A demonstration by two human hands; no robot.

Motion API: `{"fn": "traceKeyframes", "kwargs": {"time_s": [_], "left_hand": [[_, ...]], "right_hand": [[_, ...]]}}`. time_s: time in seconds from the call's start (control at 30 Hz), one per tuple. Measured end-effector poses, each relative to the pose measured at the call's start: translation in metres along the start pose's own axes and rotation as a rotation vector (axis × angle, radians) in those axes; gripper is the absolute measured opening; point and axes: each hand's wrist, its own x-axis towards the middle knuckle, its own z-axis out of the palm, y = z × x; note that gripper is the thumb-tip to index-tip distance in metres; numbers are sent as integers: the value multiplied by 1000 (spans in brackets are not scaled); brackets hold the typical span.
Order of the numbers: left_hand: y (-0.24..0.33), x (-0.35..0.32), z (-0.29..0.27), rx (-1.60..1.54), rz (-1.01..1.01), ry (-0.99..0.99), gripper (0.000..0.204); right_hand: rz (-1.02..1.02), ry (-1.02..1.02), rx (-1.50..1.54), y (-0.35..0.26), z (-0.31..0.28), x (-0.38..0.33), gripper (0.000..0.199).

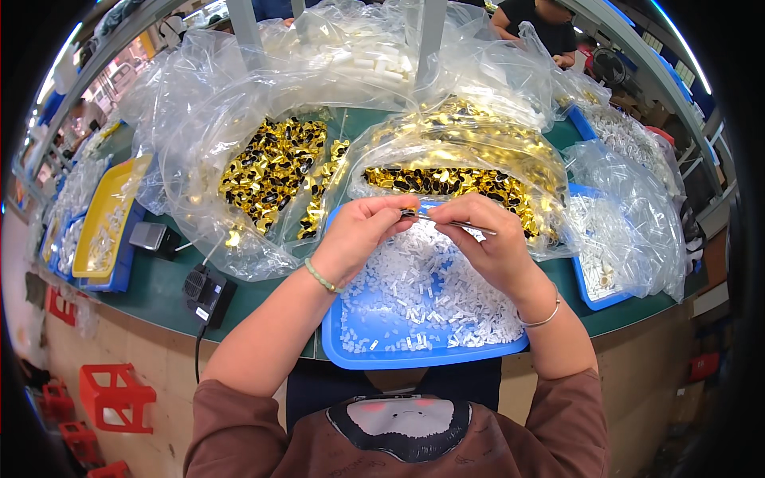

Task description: The person sits at a workbench and repeatedly picks up small white plastic pieces from a blue tray. They insert each piece into a small black and gold component, then place the assembled unit into a large plastic bag filled with similar items. The process is repetitive and involves fine motor manipulation of small parts.

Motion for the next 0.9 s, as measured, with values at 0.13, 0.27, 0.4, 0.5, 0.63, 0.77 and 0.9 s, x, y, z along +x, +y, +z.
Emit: {"fn": "traceKeyframes", "kwargs": {"time_s": [0.13, 0.27, 0.4, 0.5, 0.63, 0.77, 0.9], "left_hand": [[0, 0, 1, 8, -1, 3, 30], [1, -1, 3, 43, -13, 3, 30], [-3, 0, -1, 71, -12, -3, 29], [-2, 0, -1, 100, -27, 4, 29], [0, 0, 1, 118, -49, 37, 30], [-1, 1, -3, 5, -28, 39, 30], [0, 1, -2, -34, -22, 53, 30]], "right_hand": [[-8, -28, -30, -2, -2, 1, 18], [-3, -46, -55, -4, -2, 0, 18], [-35, -58, -72, -8, 0, 2, 20], [-26, -67, -50, -8, -1, 2, 21], [-51, -40, -23, -7, -4, 2, 21], [-79, -15, -67, -8, -6, 3, 20], [-28, -20, -60, -5, -4, 1, 19]]}}
